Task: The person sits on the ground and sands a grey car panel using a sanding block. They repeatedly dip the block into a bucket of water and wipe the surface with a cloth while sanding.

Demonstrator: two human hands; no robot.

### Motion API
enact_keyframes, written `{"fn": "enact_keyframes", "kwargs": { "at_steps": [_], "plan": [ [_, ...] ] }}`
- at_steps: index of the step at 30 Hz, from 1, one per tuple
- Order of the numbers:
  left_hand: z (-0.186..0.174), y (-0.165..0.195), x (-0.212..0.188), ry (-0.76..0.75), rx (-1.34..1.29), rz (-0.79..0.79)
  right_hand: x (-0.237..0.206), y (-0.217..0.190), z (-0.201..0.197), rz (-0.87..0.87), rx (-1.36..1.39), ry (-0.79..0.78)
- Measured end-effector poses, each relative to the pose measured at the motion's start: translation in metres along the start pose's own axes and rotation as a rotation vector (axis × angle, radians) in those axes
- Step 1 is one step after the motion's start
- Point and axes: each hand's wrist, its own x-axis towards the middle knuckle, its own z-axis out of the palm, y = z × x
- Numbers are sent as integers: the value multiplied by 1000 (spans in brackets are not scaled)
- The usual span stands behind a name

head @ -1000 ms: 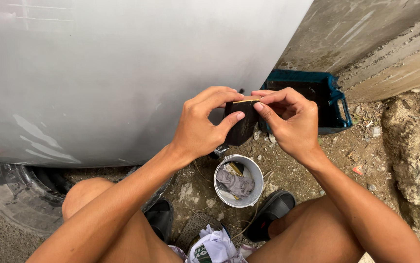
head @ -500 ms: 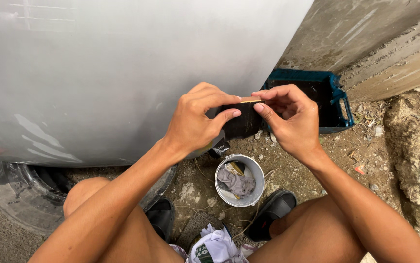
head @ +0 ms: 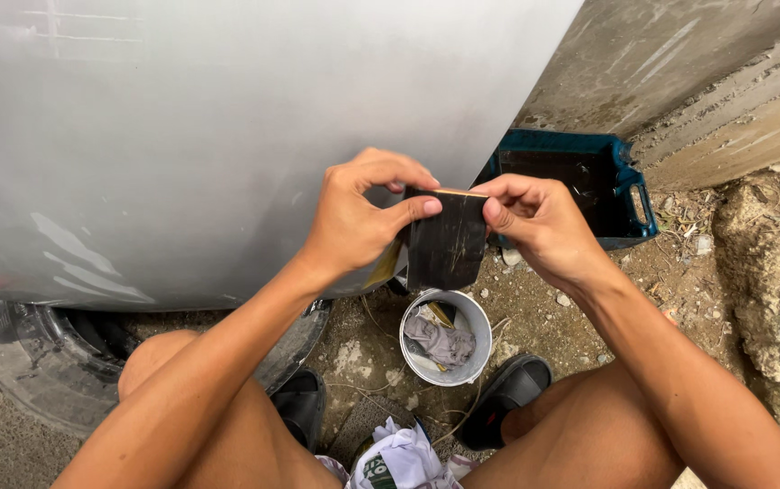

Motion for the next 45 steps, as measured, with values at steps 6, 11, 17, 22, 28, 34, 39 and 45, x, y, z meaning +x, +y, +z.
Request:
{"fn": "enact_keyframes", "kwargs": {
  "at_steps": [6,11,17,22,28,34,39,45],
  "plan": [
    [13,12,-4,157,231,-93,-2,9,-3,-154,-31,84],
    [21,14,-7,152,34,-185,-4,8,-2,-169,-80,116],
    [26,2,-9,92,-253,-267,-4,6,-6,-157,-58,140],
    [27,-11,-10,34,-434,-321,-3,8,-7,-147,-82,146],
    [24,-22,-9,-51,-626,-288,-3,9,-6,-205,28,79],
    [21,-17,-8,-36,-540,-248,-3,4,-3,-179,31,138],
    [21,-8,-8,-17,-481,-185,-4,0,4,-223,-96,167],
    [21,-1,-8,2,-377,-156,-4,-1,9,-286,-322,244]
  ]
}}
